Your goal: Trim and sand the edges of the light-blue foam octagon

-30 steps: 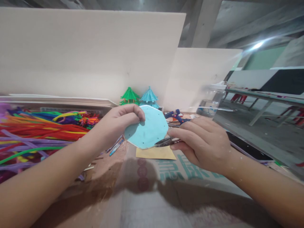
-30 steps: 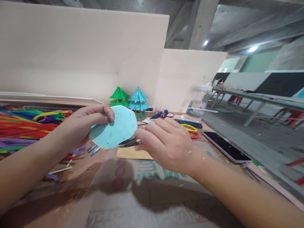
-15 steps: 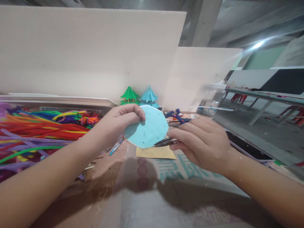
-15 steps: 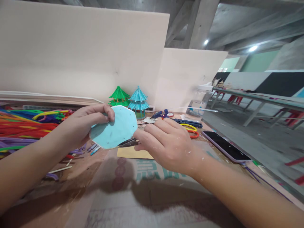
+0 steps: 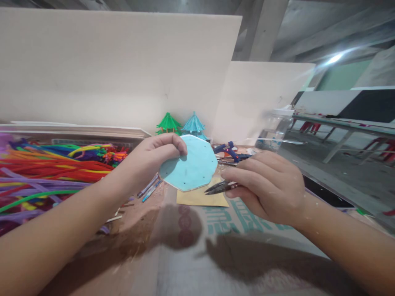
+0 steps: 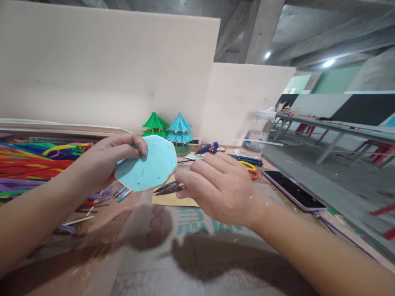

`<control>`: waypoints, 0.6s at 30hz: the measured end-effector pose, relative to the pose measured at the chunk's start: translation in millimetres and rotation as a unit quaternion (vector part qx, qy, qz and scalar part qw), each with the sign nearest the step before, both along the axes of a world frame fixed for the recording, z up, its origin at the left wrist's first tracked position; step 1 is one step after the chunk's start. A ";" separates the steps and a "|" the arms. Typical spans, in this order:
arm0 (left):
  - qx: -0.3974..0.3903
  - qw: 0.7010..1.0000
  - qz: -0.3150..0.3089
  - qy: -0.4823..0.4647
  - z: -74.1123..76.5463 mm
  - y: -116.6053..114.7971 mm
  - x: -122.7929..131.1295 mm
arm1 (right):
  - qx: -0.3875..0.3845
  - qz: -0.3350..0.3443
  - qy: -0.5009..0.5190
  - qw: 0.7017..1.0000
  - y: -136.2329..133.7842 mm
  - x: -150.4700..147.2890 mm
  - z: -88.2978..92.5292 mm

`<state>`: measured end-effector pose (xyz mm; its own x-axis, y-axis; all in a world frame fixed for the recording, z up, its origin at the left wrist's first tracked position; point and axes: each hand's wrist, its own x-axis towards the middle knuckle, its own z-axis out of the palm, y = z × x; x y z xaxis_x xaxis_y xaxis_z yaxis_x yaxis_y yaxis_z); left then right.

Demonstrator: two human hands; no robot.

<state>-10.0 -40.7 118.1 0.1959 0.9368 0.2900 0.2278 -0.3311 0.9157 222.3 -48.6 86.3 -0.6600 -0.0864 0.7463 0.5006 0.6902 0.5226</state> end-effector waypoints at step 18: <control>0.006 1.000 0.012 0.022 0.8 0.5 -1.7 | 0.030 -0.029 -0.011 0.999 2.8 2.9 1.1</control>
<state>-11.6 -40.1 119.0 0.1867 0.9379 0.2924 0.2749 -0.3356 0.9010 225.1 -45.8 87.4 -0.6811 -0.0919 0.7264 0.5272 0.6269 0.5736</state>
